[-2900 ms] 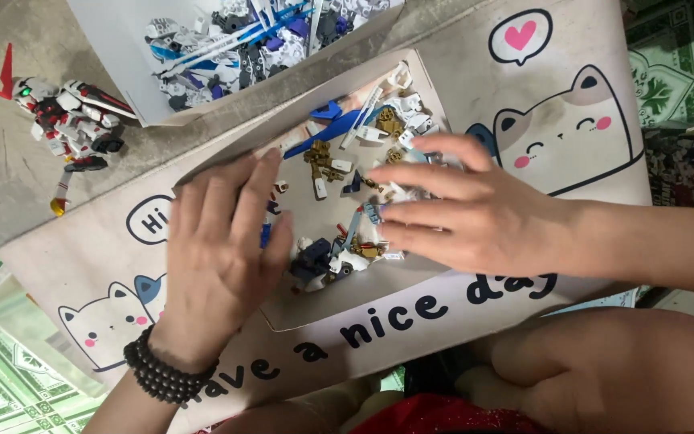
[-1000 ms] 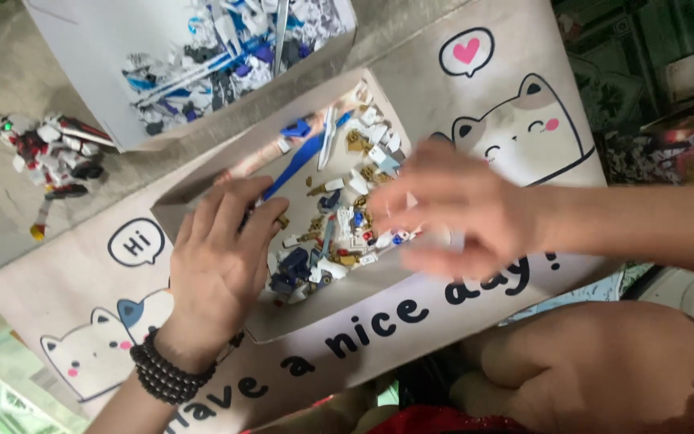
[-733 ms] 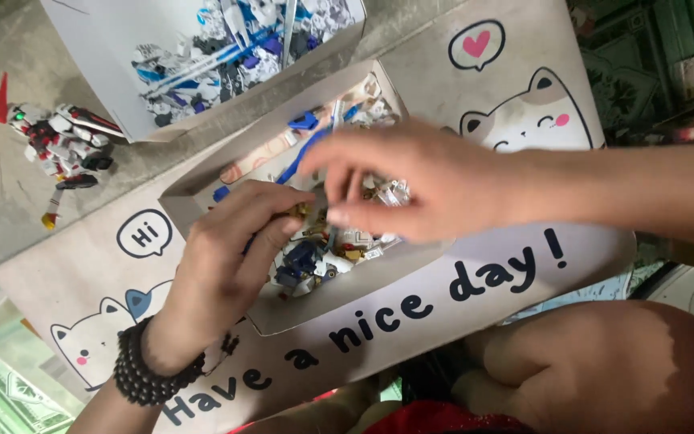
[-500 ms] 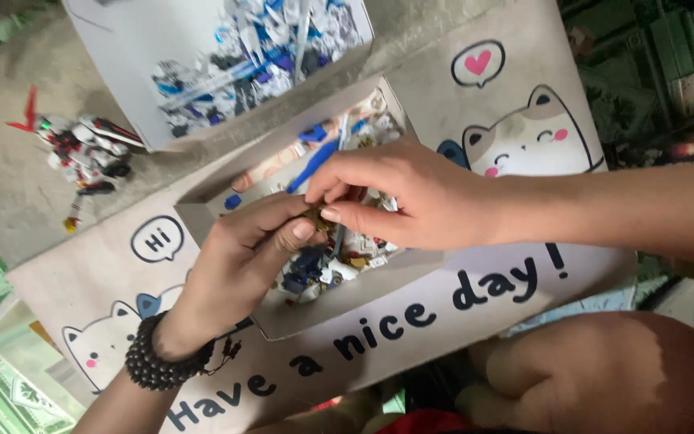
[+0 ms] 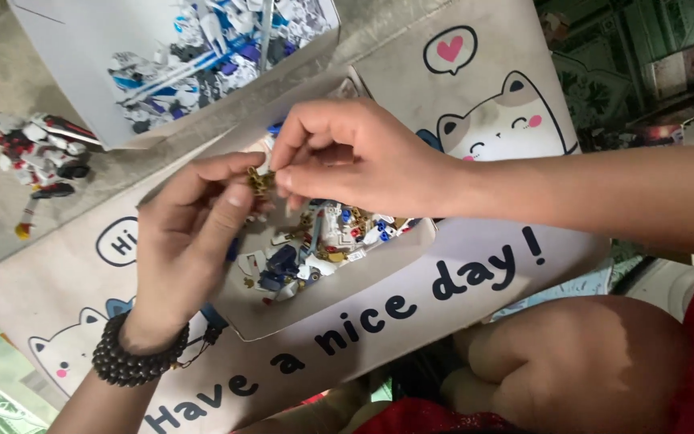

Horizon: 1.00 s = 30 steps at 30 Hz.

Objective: The person assembles small plastic model kit parts by hand, snapping white and gold pieces together. They pick parts from a box, align them, and press them into place to build a sub-assembly.

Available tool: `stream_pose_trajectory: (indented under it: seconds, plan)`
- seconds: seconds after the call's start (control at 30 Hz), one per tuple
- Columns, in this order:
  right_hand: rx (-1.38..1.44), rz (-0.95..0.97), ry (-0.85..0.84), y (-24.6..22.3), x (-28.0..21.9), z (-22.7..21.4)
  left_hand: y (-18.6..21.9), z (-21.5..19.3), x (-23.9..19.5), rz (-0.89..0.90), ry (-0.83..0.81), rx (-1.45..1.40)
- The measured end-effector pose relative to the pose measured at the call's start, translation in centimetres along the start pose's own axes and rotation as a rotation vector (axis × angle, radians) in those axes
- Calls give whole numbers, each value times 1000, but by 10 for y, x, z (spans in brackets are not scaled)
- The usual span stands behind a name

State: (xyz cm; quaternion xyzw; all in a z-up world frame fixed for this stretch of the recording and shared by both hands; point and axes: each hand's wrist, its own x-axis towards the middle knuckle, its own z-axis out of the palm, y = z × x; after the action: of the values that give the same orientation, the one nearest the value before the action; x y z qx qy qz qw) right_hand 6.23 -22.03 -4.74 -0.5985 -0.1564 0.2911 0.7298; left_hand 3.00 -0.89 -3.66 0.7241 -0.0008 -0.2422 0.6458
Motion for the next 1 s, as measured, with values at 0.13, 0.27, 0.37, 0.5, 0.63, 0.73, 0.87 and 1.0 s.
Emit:
stream_pose_trajectory:
  seconds: [0.13, 0.27, 0.37, 0.5, 0.63, 0.73, 0.87, 1.0]
  plan:
    - [13, 13, -62, -2, 5, 4, -2, -3, -1, 103, 4, 69]
    - [75, 44, -57, -4, 10, 5, -3, -10, -1, 72, 1, 11]
    - [-142, -32, -89, -12, 12, -2, -7, -20, -3, 125, -8, 24]
    - [-651, 39, -292, -32, 5, -14, -18, -41, -2, 356, 7, 313]
    - [-1035, 47, -561, 1, -10, -18, -13, -38, -8, 253, 58, 303]
    - [-1245, -48, -671, 15, -12, -19, -12, -36, -5, 304, 22, 291]
    - [-1283, -143, -595, 19, -12, -20, -11, -36, -6, 303, 14, 328]
    - [-1319, -95, -613, 17, -10, -19, -17, -43, -7, 343, -42, 316]
